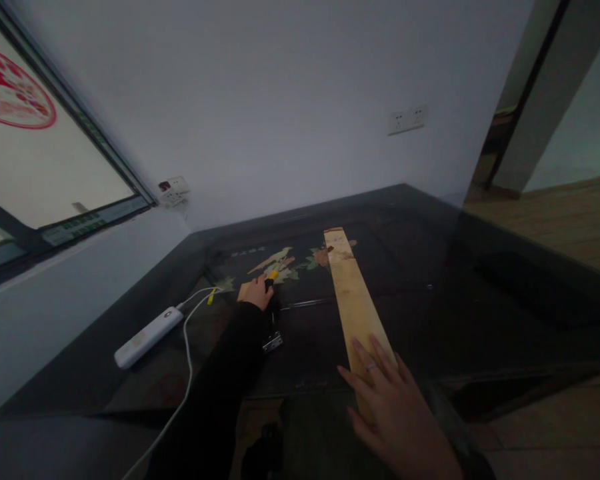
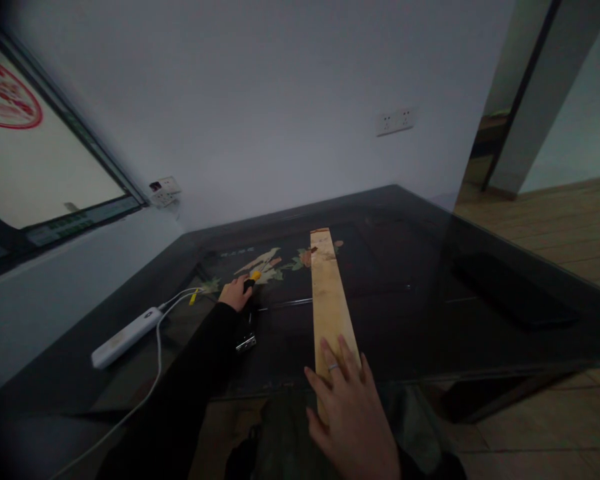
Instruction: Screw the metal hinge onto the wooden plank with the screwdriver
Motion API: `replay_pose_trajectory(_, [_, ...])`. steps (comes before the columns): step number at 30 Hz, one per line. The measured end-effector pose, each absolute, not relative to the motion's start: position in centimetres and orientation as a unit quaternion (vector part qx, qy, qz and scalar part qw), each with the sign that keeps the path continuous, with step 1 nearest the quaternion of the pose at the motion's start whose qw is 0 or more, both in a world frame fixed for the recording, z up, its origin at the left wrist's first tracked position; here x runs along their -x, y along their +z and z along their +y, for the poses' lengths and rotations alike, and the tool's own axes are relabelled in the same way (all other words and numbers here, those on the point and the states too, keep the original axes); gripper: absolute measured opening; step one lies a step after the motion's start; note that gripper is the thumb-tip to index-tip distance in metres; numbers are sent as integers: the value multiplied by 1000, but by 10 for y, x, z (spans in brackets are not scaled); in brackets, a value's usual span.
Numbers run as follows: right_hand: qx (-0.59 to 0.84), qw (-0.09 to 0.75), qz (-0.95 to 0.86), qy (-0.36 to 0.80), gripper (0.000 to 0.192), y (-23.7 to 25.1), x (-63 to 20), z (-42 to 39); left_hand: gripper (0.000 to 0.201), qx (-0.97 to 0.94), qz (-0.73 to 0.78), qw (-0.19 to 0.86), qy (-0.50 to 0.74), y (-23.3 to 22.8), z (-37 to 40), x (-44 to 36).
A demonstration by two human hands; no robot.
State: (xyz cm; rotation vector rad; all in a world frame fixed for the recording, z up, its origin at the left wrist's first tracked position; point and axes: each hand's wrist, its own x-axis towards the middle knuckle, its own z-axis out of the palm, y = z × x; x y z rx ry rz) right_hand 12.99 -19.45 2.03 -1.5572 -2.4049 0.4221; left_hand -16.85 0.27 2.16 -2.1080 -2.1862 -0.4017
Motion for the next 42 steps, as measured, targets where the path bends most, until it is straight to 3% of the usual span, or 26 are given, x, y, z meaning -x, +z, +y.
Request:
replay_pose_trajectory(10, [493,102,-841,199,51,34,-135,-180,41,761,-599,-44,-246,-10,-36,276])
replay_pose_trajectory(29, [388,143,-894,175,56,24,-96,-106,44,769,-591,-85,-230,-14,-110,290])
replay_pose_trajectory(42, [374,160,-898,168,54,21,-44,-89,42,745,-619,-47,-244,-17,-110,289])
